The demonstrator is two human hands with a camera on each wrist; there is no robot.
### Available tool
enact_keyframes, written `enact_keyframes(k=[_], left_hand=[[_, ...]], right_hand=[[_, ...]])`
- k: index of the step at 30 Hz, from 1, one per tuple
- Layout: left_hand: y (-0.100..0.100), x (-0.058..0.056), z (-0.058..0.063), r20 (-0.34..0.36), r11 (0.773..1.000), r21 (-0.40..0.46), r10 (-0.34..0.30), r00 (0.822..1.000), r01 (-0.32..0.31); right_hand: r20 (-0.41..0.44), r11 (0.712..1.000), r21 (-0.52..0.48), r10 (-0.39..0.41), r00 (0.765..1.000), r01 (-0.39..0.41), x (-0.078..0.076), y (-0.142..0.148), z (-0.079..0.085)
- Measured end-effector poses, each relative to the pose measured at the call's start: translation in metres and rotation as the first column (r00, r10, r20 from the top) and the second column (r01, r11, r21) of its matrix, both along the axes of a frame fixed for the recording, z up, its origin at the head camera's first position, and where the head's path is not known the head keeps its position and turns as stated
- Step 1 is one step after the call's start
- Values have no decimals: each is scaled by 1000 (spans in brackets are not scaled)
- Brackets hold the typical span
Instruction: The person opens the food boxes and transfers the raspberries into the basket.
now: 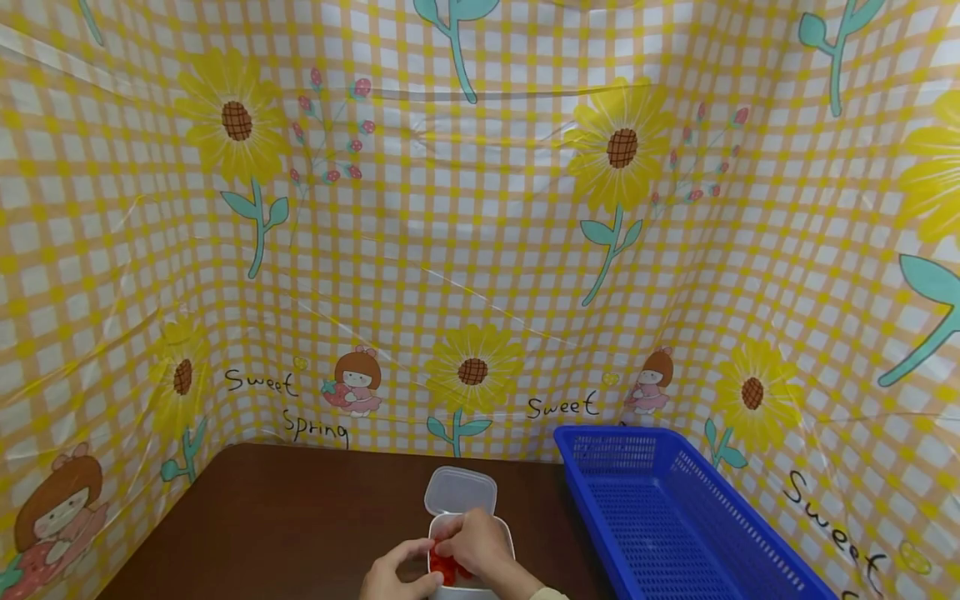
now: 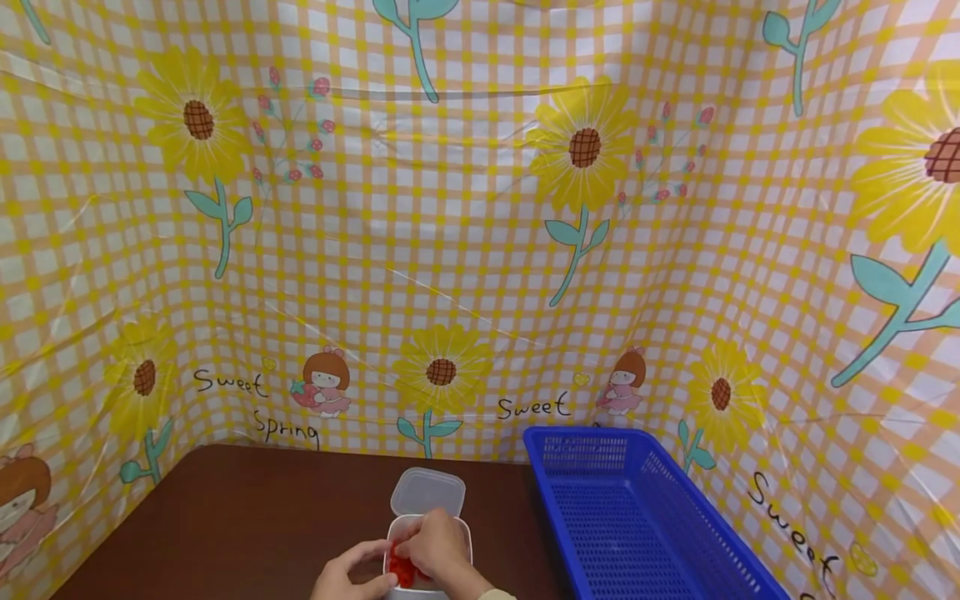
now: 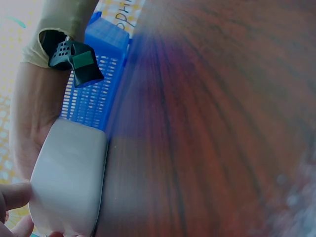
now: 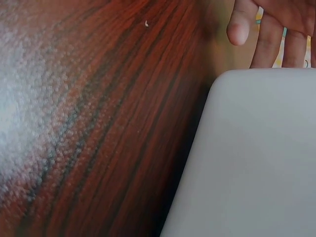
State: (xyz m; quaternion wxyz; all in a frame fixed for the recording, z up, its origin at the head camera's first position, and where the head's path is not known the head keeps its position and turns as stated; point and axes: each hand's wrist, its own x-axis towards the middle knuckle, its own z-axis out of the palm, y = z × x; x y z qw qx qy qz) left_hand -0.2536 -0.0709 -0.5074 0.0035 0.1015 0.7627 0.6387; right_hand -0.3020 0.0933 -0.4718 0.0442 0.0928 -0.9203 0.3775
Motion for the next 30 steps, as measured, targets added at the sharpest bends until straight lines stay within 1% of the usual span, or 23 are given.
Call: enact_keyframes(k=[3,7,10,14,20,22,30], left_hand=[[0,1,2,3,1000,1,-1,1000,1],[0,0,2,16,1000,6,-1,1000,1],[0,0,0,16,1000,12,-15,1000,15],[0,-1,-2,-3,1000,16,-25,1000,25],[2,-3,-4,15,1000,21,-4,1000,4],[2,-3,-3,9,1000,15,0,1000,0],[0,-1,-1,12,1000,11,-4,1000,4]], right_hand=[[-22,999,27,24,999,-24,-1,0,0],[-40,998,37,43,998,-41,-2,0,0],[-32,999,25,48,998,-47,-2,1,-1],[-28,999,20,49,998,-49,-1,1,-1],[-29,998,35,62,998,-61,0,2,1],[-25,997,42,61,998,-60,-1,2,2],[-10,997,32,70,997,-70,-2,1,0]])
